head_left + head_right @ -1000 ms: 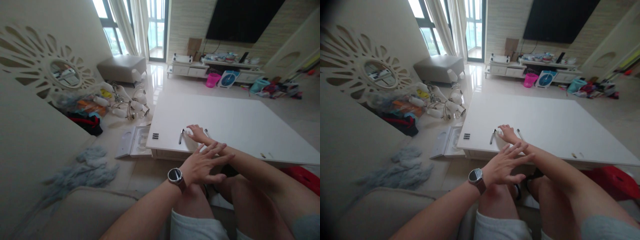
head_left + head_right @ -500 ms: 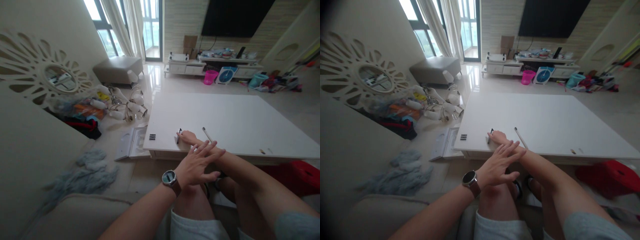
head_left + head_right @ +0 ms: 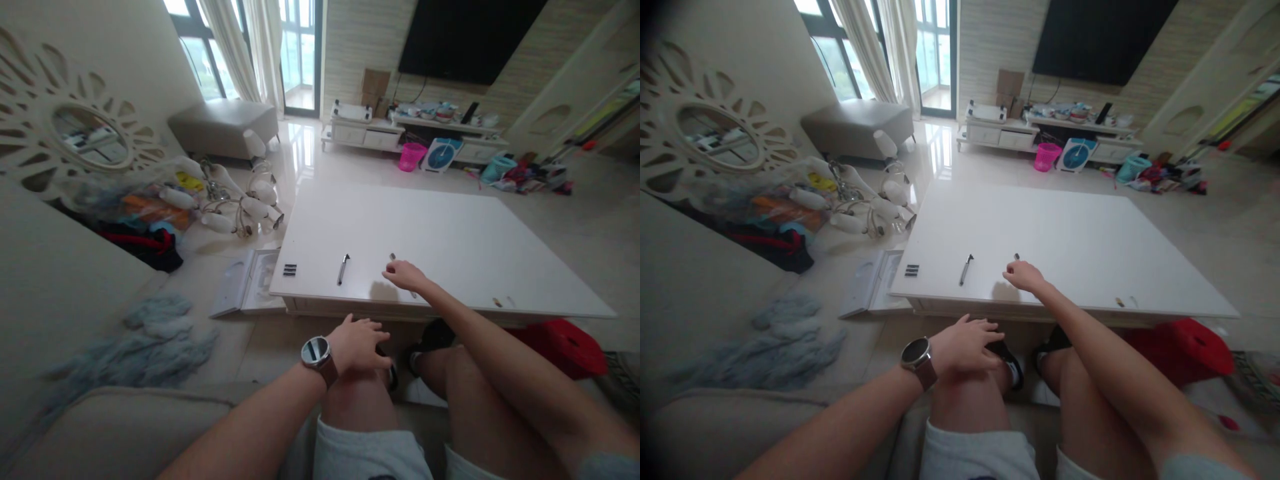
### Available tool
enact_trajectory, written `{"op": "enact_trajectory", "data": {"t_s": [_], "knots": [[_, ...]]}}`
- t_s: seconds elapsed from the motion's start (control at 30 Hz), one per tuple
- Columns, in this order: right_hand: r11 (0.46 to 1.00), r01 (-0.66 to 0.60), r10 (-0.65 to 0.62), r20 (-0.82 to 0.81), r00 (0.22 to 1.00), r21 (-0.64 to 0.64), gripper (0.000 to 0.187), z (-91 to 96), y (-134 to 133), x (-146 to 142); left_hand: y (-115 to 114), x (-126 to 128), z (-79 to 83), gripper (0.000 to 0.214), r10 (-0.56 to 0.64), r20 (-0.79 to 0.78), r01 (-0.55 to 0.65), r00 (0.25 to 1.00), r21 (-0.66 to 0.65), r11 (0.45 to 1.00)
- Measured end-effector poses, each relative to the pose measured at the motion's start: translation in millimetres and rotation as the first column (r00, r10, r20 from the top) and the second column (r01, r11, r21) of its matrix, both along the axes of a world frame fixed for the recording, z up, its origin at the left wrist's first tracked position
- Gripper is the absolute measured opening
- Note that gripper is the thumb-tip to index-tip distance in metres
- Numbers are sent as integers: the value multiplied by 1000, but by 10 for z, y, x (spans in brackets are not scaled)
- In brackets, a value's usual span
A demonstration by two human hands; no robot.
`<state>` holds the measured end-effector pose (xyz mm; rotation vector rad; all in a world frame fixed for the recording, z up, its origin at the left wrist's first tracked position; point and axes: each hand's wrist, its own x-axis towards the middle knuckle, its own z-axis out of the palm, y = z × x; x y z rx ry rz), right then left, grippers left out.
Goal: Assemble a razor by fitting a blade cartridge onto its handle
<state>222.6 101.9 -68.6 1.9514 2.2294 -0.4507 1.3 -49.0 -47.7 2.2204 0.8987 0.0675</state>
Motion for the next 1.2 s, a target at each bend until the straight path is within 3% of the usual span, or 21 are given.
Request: {"op": "enact_trajectory", "data": {"t_s": [0.1,0.2,0.3,0.4,0.5,0.57,0.63,0.83,1.03,1.2], "knots": [[988,-137,126,-133,983,-77,28,67,-137,12,-15,-17,-71,44,23,-150,-43,988,-131,990],[953,-261,220,-236,947,-157,26,60,-143,11,10,-12,-27,42,-12,-263,-34,965,-169,985],[958,-248,216,-203,955,-146,29,-31,-62,-12,26,-10,85,49,-38,-359,-31,933,-186,982],[962,-231,206,-166,964,-146,61,-151,-25,-91,9,-36,200,53,17,-477,-98,879,-146,984],[933,-238,228,-70,971,-270,103,-246,-85,-208,-9,-63,265,53,92,-548,-150,831,-62,987],[919,-209,230,26,973,-335,116,-288,-145,-278,-7,-62,268,56,118,-526,-161,842,-36,986],[924,-193,234,91,968,-331,113,-313,-187,-323,1,-48,245,58,117,-473,-153,873,-38,987],[940,-274,308,160,938,-205,77,-306,-198,-315,-14,-29,132,57,114,-409,-105,905,45,993],[941,-301,327,183,927,-153,70,-277,-250,-287,-17,-61,75,51,120,-482,-73,868,116,991],[941,-307,331,205,921,-143,67,-294,-251,-315,-18,-18,31,54,72,-336,-43,939,93,995]]}}
